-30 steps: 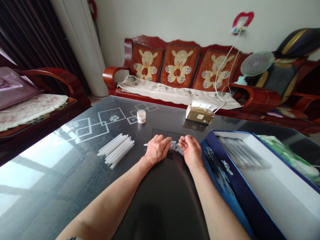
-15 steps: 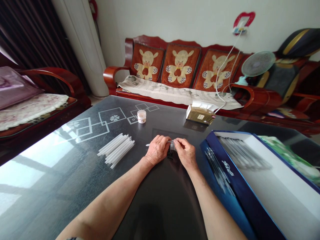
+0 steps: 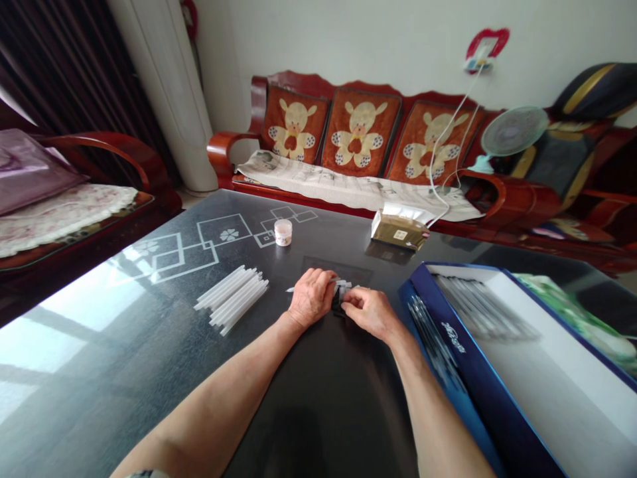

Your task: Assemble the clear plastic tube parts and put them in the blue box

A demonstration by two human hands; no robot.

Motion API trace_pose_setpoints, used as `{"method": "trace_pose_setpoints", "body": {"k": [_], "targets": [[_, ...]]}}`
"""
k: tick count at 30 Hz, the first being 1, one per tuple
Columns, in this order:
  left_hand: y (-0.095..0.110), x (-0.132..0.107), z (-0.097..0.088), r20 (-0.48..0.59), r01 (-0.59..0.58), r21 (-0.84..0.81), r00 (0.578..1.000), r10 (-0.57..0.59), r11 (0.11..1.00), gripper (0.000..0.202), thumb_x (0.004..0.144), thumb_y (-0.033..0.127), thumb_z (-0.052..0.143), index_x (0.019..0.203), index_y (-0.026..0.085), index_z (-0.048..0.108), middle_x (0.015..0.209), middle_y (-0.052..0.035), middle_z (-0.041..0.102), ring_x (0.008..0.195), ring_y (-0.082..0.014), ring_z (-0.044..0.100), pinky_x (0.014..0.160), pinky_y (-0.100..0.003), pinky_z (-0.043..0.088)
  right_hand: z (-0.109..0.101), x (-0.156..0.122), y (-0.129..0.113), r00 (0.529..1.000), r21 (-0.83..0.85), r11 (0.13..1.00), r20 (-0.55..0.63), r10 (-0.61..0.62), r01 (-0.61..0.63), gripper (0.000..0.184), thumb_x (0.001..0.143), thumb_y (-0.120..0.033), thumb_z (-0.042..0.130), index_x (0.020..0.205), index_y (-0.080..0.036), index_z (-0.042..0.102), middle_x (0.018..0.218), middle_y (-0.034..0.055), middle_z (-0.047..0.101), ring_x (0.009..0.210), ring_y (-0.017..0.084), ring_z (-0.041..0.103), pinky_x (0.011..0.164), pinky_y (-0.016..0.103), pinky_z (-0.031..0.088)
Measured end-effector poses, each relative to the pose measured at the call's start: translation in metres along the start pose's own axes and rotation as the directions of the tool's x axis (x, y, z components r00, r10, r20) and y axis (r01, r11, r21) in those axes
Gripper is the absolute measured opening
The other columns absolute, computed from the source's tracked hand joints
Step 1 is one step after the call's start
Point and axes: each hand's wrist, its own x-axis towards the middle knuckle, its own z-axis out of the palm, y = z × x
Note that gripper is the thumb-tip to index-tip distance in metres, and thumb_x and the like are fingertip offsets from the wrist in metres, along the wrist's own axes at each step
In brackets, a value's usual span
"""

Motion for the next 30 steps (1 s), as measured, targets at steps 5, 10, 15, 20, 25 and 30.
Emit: {"method": "trace_pose_setpoints", "body": {"k": [5,10,15,20,25,30], "targets": [[0.0,0.0,0.0,0.008,0.008,-0.007,1.0,-0.008,1.0,0.011,0.093,0.02,0.045,0.097,0.018,0.055,0.085,-0.0047,0.063,0.078,-0.0188,0.055,0.076,-0.034,0.049,-0.001,-0.001,-0.004,0.998,-0.106,0.993,0.03,-0.057,0.059,0.013,0.073,-0.021,0.058,0.065,-0.02,0.068,0.064,0.0,0.065,0.059,0.014,0.058,0.059,0.024,0.04],[0.0,0.0,0.0,0.013,0.008,-0.019,1.0,-0.007,1.0,0.014,0.093,0.021,0.044,0.1,0.018,0.056,0.085,-0.0052,0.063,0.079,-0.0186,0.055,0.077,-0.034,0.049,0.001,0.002,-0.004,0.995,0.161,0.986,-0.085,0.054,-0.04,0.015,0.077,-0.031,0.059,0.074,-0.019,0.068,0.067,0.0015,0.068,0.061,0.015,0.062,0.058,0.024,0.045],[-0.001,-0.002,0.001,0.021,-0.029,-0.012,0.999,0.03,0.999,0.021,0.094,0.023,0.043,0.109,0.016,0.058,0.084,-0.0058,0.062,0.077,-0.0183,0.054,0.074,-0.033,0.048,0.011,0.008,0.001,0.939,0.6,0.793,-0.204,0.278,-0.104,0.034,0.074,-0.044,0.064,0.093,-0.016,0.067,0.079,0.0053,0.072,0.067,0.018,0.068,0.053,0.025,0.052],[-0.002,-0.003,0.002,0.047,-0.046,-0.029,0.998,0.047,0.999,0.024,0.095,0.024,0.041,0.11,0.017,0.059,0.082,-0.0053,0.06,0.076,-0.0177,0.053,0.074,-0.033,0.048,0.018,0.01,0.001,0.926,0.653,0.754,-0.236,0.295,-0.074,0.037,0.071,-0.045,0.069,0.092,-0.015,0.069,0.078,0.0057,0.073,0.067,0.018,0.069,0.056,0.027,0.056],[-0.002,-0.002,0.002,0.088,-0.057,-0.028,0.994,0.059,0.998,0.026,0.096,0.025,0.04,0.11,0.016,0.06,0.082,-0.0054,0.06,0.075,-0.0174,0.053,0.074,-0.033,0.048,0.02,0.009,0.001,0.937,0.652,0.756,-0.222,0.271,-0.064,0.035,0.072,-0.045,0.069,0.092,-0.016,0.069,0.08,0.0056,0.073,0.068,0.018,0.07,0.058,0.028,0.058],[-0.002,-0.001,0.002,0.114,-0.055,-0.013,0.992,0.056,0.998,0.028,0.096,0.026,0.041,0.111,0.019,0.063,0.083,-0.0048,0.062,0.075,-0.017,0.053,0.074,-0.033,0.045,0.021,0.009,0.003,0.94,0.639,0.766,-0.218,0.261,-0.065,0.033,0.072,-0.044,0.068,0.09,-0.016,0.069,0.077,0.0045,0.072,0.07,0.018,0.07,0.059,0.027,0.058]]}}
